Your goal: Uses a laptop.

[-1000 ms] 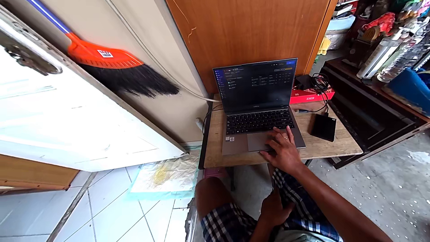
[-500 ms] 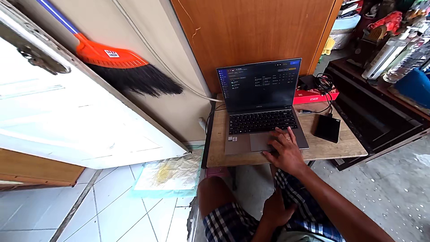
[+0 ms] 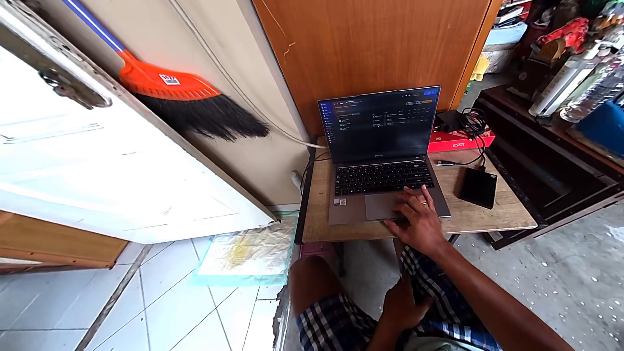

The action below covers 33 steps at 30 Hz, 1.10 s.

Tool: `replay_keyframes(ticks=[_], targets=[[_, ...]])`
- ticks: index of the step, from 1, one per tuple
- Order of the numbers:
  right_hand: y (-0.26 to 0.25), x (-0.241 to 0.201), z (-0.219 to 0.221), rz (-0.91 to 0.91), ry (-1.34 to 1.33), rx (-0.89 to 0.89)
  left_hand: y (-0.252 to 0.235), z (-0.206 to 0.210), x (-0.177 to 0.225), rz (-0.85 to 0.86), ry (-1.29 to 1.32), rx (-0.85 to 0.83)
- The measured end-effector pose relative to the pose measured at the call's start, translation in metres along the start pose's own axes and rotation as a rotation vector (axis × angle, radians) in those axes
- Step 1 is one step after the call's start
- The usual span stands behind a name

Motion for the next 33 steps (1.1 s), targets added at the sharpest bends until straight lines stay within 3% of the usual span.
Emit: replay_keyframes(ticks=[13,22,33], targets=[[-0.0018,-0.0004,0.0026,0.002,0.031,-0.064,0.0003,-0.0013,0.0016,-0.013,0.010,0.005],[0.0007,0.0016,-0.0012,0.036,0.002,0.035,-0.0001,-0.0009,0.0009,-0.014,-0.001,0.003],[-0.0007,-0.0005,0.0014,-0.018,0.007,-0.031,-0.0009,-0.0001,0.0004,-0.013,0.006,0.004]])
Point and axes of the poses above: each hand's wrist, its own y-axis away from the middle knuckle, its own z-axis out of the palm, x = y × z, the point moved 5 cm from there along -y, towards the middle knuckle, and after that the axes turned 1 degree about x, right-handed, at the moved point
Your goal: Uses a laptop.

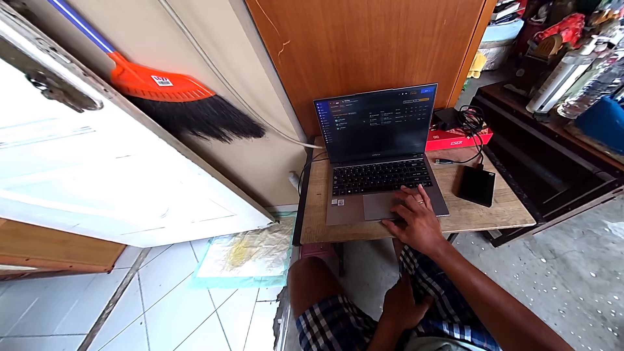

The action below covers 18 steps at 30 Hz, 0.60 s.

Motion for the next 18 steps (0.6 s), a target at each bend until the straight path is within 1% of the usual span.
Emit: replay_keyframes(ticks=[8,14,18], targets=[[-0.0006,0.0000,0.0012,0.006,0.004,-0.046,0.0011,-0.0005,0.0007,0.000,-0.005,-0.002],[0.0011,0.0004,-0.0019,0.016,-0.011,0.026,0.0004,-0.0003,0.0010,-0.002,-0.009,-0.005],[0.0021,0.0007,-0.0033,0.024,-0.019,0.037,0.0007,-0.0001,0.0009,-0.006,-0.010,-0.004]])
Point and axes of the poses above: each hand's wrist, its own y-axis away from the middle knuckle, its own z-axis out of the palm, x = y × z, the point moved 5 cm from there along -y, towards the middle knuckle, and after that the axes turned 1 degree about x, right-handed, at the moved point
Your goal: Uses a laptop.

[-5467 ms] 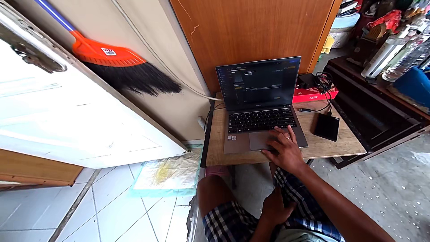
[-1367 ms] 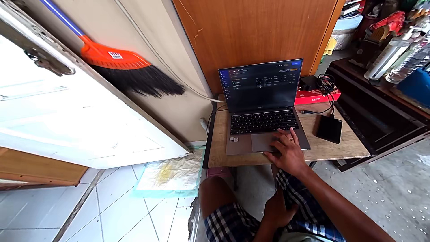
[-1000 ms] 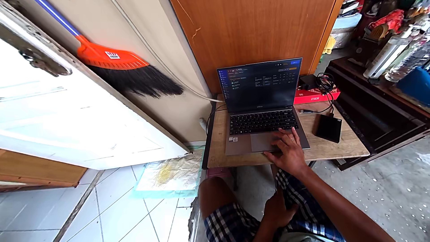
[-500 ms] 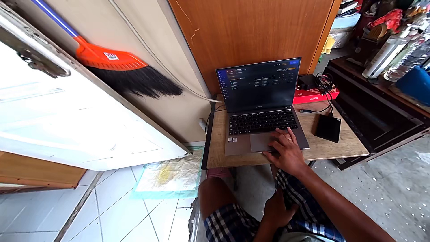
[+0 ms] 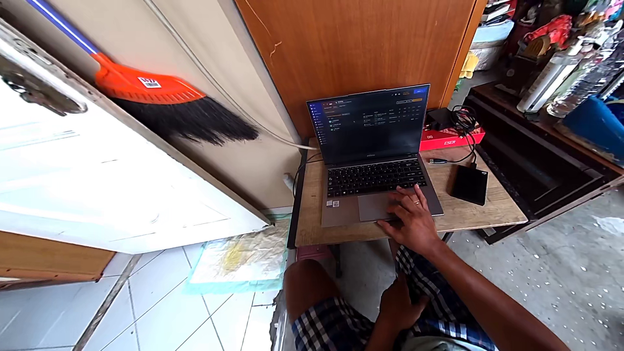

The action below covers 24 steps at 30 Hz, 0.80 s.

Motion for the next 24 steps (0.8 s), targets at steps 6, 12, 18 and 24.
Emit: replay_keyframes(ticks=[6,12,18,24], targets=[[0.0003,0.0005,-0.0004,0.010,-0.004,0.012,-0.0008,-0.0002,0.0000,-0.004,-0.002,-0.006],[0.0002,0.0001,-0.0013,0.011,-0.015,0.022,0.0000,-0.0005,0.0007,-0.001,-0.007,-0.003],[-0.0005,0.0007,-0.0007,0.025,0.004,0.016,0.0004,-0.0012,0.0003,0.003,0.010,0.004],[0.0001,0.0016,0.0003,0.030,0.003,0.014,0.0005,-0.0011,-0.0003,-0.001,0.010,0.000]])
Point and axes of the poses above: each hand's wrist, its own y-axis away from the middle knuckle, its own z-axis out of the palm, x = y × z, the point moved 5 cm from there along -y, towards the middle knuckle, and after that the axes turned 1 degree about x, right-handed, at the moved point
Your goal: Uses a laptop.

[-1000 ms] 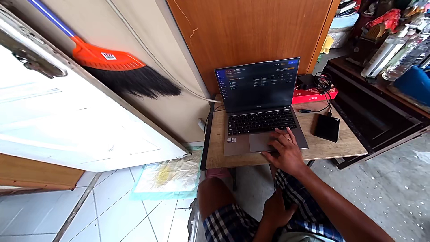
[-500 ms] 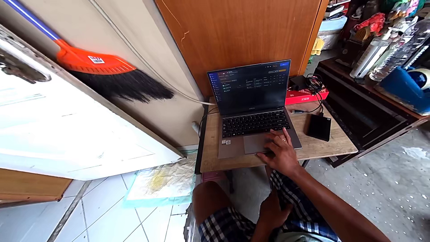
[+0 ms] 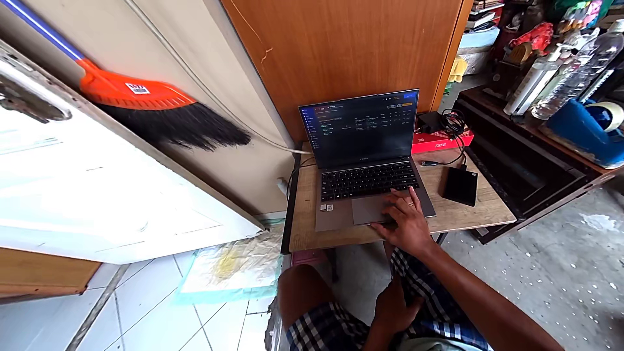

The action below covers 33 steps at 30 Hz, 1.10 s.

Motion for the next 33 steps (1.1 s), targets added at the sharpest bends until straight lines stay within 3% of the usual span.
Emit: replay_keyframes(ticks=[33], targets=[[-0.0052,-0.0043,0.0065,-0.038,0.072,-0.168,0.0004,-0.0002,0.0007,0.011,0.006,0.003]])
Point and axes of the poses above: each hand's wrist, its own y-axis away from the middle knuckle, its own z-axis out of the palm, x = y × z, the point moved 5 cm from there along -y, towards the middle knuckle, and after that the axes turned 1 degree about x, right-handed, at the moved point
